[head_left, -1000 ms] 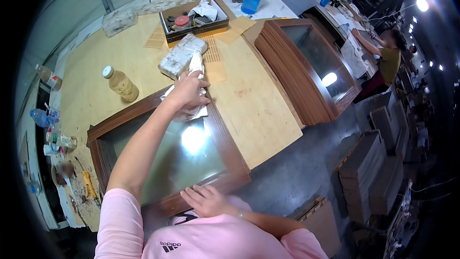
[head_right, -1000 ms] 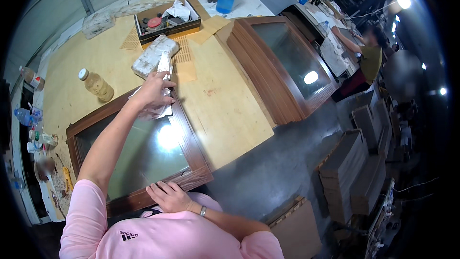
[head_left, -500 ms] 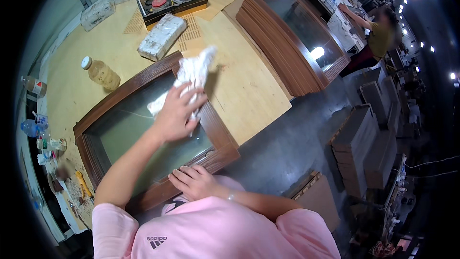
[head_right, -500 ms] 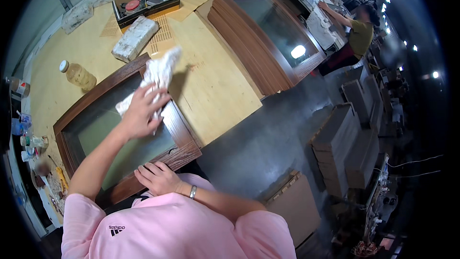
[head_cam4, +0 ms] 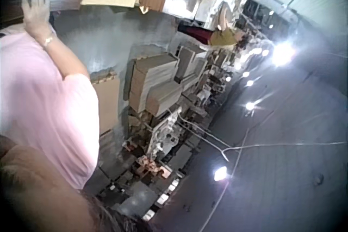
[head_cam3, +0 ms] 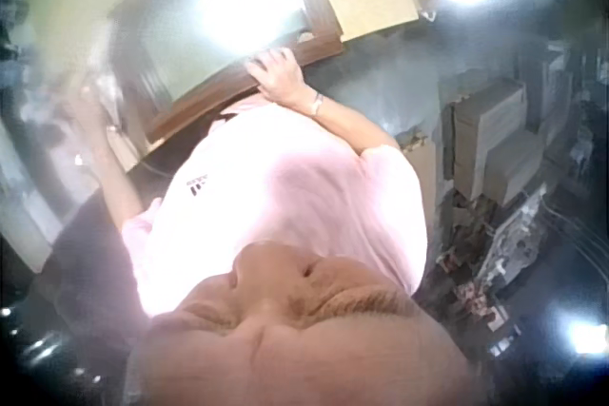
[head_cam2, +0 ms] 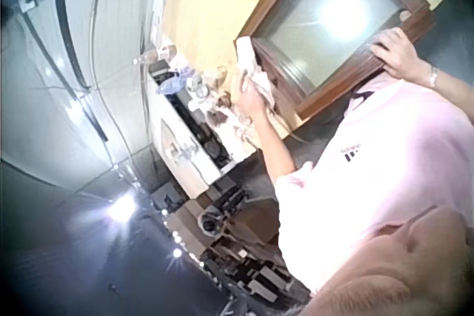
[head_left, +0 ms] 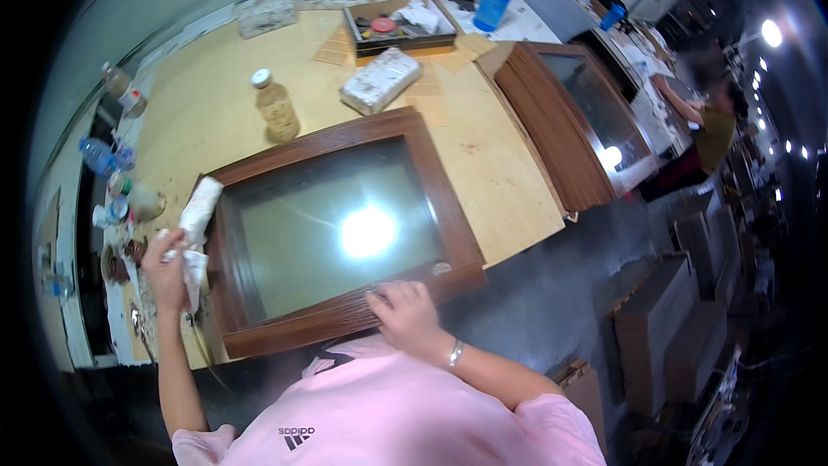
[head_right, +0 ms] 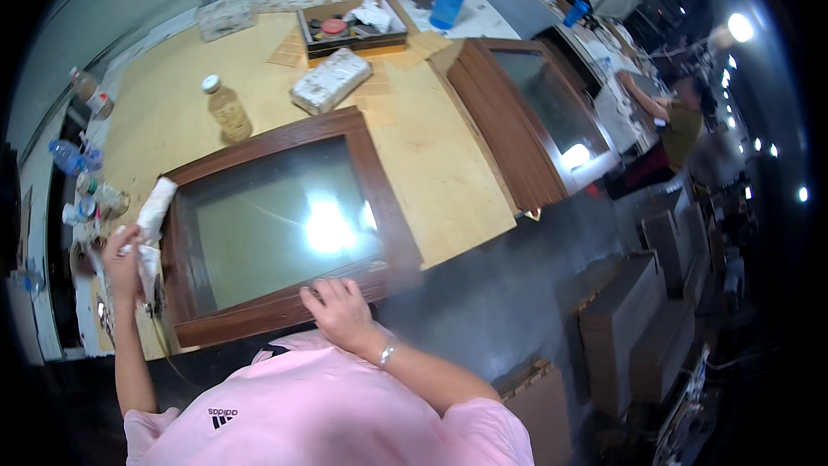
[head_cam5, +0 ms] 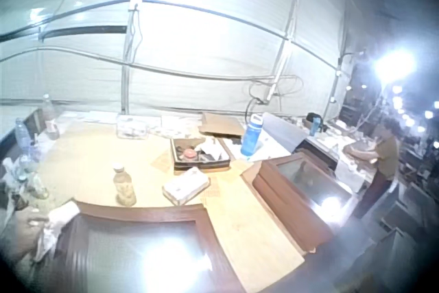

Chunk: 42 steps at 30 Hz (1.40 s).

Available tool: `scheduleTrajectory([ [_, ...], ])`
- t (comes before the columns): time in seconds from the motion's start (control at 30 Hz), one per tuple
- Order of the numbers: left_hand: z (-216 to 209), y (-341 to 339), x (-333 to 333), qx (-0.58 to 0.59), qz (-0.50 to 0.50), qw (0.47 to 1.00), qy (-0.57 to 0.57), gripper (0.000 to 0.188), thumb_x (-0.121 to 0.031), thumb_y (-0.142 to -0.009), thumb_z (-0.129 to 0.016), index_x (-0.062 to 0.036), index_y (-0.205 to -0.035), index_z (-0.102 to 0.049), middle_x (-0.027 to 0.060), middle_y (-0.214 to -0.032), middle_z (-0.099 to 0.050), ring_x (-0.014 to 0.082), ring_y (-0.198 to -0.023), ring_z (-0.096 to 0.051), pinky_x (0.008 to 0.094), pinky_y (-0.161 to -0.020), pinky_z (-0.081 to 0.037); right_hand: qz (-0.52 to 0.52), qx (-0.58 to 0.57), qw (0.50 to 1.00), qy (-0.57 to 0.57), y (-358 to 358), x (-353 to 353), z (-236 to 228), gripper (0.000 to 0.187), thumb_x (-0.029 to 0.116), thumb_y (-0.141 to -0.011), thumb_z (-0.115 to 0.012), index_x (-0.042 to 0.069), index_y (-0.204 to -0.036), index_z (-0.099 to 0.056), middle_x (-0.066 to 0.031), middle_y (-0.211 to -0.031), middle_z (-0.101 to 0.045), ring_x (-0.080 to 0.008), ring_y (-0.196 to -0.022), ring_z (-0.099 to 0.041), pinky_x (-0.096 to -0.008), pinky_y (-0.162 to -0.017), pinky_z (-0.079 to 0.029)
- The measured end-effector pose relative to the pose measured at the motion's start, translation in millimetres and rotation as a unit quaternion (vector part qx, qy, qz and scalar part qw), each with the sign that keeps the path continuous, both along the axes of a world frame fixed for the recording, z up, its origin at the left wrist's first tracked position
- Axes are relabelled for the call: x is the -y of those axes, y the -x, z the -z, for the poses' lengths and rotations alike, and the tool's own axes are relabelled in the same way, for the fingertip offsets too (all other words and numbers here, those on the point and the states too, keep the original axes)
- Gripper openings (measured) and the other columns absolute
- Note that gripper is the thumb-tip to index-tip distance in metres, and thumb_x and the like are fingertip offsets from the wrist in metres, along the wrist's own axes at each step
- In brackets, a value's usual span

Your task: The person wipes the glass and wooden frame of a door using a white cloth and a cleaning solution from a bottle, while also using a small block and a hand tool to work on the edges.

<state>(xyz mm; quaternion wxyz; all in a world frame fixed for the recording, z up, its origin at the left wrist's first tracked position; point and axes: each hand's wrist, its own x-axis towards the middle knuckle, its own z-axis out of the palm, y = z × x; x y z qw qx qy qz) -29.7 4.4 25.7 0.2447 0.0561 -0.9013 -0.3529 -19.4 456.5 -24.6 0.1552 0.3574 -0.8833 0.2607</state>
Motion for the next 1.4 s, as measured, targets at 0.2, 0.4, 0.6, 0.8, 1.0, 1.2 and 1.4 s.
scheduleTrajectory([
  [0.2,-5,-78,43,-0.024,-0.160,0.968,-0.194,0.019,-0.004,-0.095,-0.062,0.0037,-0.111,-0.072,0.0061,-0.107,-0.071,0.0126,-0.099,-0.063,0.0272,-0.090,-0.048,0.010,-0.005,1.000,0.016,-12,1,-9,0.045,0.009,-0.062,-0.069,0.011,-0.106,-0.070,-0.0058,-0.098,-0.059,-0.0252,-0.091,-0.058,-0.0407,-0.079,-0.040],
  [0.4,4,-87,-10,0.079,-0.126,0.984,-0.094,0.020,-0.002,-0.089,-0.066,0.0036,-0.107,-0.072,0.0129,-0.105,-0.073,0.0189,-0.096,-0.068,0.0312,-0.087,-0.051,0.000,0.010,1.000,-0.015,8,-7,-15,0.054,0.007,-0.053,-0.079,0.011,-0.106,-0.070,-0.0068,-0.098,-0.058,-0.0281,-0.094,-0.056,-0.0421,-0.081,-0.041],
  [0.6,12,-91,-54,0.030,-0.099,0.993,-0.048,0.019,0.004,-0.083,-0.064,0.0043,-0.101,-0.070,0.0153,-0.096,-0.069,0.0279,-0.092,-0.067,0.0346,-0.085,-0.051,0.007,0.010,0.999,-0.038,22,-14,-14,0.037,0.012,-0.066,-0.077,0.011,-0.101,-0.066,-0.0090,-0.096,-0.057,-0.0309,-0.094,-0.055,-0.0423,-0.081,-0.042],
  [0.8,7,-80,-116,-0.005,-0.085,0.996,-0.026,0.020,0.006,-0.084,-0.063,0.0047,-0.104,-0.069,0.0151,-0.097,-0.067,0.0286,-0.092,-0.065,0.0363,-0.085,-0.050,-0.057,0.088,0.993,-0.061,34,-21,-21,0.058,0.006,-0.062,-0.078,0.009,-0.117,-0.059,-0.0115,-0.104,-0.052,-0.0301,-0.101,-0.053,-0.0420,-0.085,-0.042],
  [1.0,8,-37,-233,0.026,0.044,0.997,-0.062,0.026,0.007,-0.075,-0.064,0.0022,-0.100,-0.068,0.0157,-0.094,-0.063,0.0316,-0.088,-0.063,0.0371,-0.080,-0.050,-0.203,0.158,0.965,0.055,61,-41,-28,0.041,0.017,-0.070,-0.080,0.003,-0.103,-0.061,-0.0119,-0.101,-0.054,-0.0302,-0.100,-0.054,-0.0427,-0.086,-0.044],
  [1.2,20,-16,-306,0.028,0.015,0.989,0.145,0.027,0.004,-0.070,-0.068,-0.0026,-0.097,-0.066,0.0171,-0.100,-0.060,0.0359,-0.093,-0.059,0.0415,-0.083,-0.048,-0.187,0.101,0.966,0.148,139,-112,-51,0.024,0.017,-0.078,-0.075,0.002,-0.094,-0.066,-0.0106,-0.089,-0.061,-0.0306,-0.084,-0.061,-0.0394,-0.076,-0.051],
  [1.4,34,-10,-310,0.042,-0.014,0.988,0.146,0.027,0.007,-0.069,-0.065,-0.0021,-0.094,-0.063,0.0150,-0.098,-0.058,0.0337,-0.093,-0.057,0.0401,-0.080,-0.047,0.066,0.281,0.924,0.250,288,-188,10,0.010,0.013,-0.087,-0.068,0.003,-0.090,-0.071,-0.0148,-0.089,-0.071,-0.0331,-0.080,-0.067,-0.0399,-0.072,-0.055],
])
